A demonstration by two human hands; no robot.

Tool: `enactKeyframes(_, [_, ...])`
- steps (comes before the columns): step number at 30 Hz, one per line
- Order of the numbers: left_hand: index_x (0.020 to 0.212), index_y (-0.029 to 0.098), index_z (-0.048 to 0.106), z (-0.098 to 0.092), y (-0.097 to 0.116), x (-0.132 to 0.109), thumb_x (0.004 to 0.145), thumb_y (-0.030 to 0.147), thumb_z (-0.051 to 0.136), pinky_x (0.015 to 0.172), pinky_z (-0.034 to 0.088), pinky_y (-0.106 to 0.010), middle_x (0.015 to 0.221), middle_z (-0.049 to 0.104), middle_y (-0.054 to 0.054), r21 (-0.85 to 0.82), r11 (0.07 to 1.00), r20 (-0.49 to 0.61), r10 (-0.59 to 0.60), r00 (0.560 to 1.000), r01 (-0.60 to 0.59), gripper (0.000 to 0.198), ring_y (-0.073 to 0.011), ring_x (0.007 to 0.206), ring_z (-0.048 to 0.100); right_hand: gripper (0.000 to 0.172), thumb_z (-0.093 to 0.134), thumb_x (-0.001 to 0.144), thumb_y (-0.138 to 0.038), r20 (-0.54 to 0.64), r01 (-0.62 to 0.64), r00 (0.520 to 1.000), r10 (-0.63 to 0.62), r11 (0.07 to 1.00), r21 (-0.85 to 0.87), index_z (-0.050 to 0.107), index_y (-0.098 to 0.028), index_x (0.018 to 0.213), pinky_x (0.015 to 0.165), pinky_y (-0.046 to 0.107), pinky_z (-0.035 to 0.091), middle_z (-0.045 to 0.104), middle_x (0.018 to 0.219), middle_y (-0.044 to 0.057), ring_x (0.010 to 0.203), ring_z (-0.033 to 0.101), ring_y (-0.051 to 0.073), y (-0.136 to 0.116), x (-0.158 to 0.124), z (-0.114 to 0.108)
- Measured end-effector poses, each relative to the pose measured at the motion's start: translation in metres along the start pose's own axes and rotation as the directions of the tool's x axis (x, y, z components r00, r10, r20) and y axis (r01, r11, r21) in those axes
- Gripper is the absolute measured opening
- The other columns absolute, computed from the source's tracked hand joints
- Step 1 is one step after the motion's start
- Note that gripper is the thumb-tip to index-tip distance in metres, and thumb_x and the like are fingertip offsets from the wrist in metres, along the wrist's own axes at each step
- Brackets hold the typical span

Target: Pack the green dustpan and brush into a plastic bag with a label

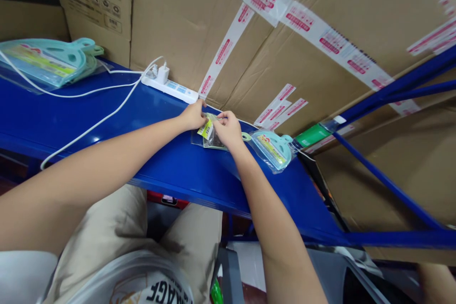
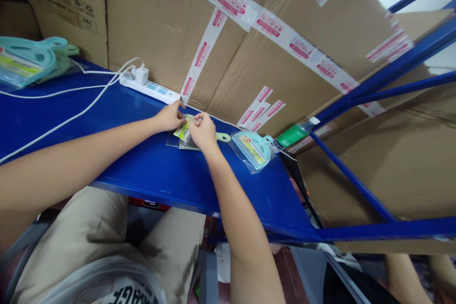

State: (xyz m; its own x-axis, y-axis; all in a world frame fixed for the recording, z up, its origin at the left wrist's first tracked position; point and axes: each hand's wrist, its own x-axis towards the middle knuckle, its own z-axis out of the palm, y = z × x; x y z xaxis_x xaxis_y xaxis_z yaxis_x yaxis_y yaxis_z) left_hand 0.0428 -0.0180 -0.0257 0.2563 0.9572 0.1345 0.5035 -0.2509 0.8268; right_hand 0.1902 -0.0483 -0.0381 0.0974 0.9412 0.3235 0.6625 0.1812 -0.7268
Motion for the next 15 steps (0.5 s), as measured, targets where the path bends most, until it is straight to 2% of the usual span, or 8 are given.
enactKeyframes(5, [0.128, 0.015, 0.051, 0.005, 0.003, 0.002, 0.076, 0.011, 0.070, 0.077, 0.053, -0.031, 0.079, 0.067, -0.002, -0.098, 0.990, 0.017, -0.104, 0.994, 0.105, 0.055, -0.0202, 0.079, 0.068, 0.019, 0.060, 0.070, -0.028, -0.006, -0.024, 1.000, 0.024, 1.000, 0.014, 0.050, -0.026, 0.086, 0.064, 0.028, 0.044, 0.059, 0.065, -0.008, 0.060, 0.056, 0.015, 0.004, 0.003, 0.001])
enactKeyframes(9, [0.136, 0.010, 0.045, 0.003, 0.007, -0.001, 0.079, 0.010, 0.070, 0.067, 0.054, -0.031, 0.072, 0.065, -0.001, -0.153, 0.973, 0.109, -0.157, 0.981, 0.173, 0.062, -0.0189, 0.065, 0.067, 0.017, 0.058, 0.069, -0.025, -0.012, -0.037, 0.999, 0.037, 0.999, 0.005, 0.048, -0.026, 0.083, 0.063, 0.027, 0.043, 0.058, 0.061, -0.008, 0.058, 0.055, 0.015, -0.001, 0.000, 0.000])
enactKeyframes(15, [0.136, 0.010, 0.047, 0.000, 0.010, -0.008, 0.075, 0.008, 0.072, 0.060, 0.051, -0.030, 0.057, 0.057, 0.005, -0.054, 0.994, 0.171, -0.083, 0.982, 0.093, 0.066, -0.0175, 0.055, 0.062, 0.014, 0.054, 0.069, -0.023, 0.001, -0.051, 0.999, 0.051, 0.999, -0.016, 0.048, -0.026, 0.081, 0.062, 0.028, 0.043, 0.057, 0.058, -0.008, 0.055, 0.054, 0.016, -0.011, -0.004, -0.003])
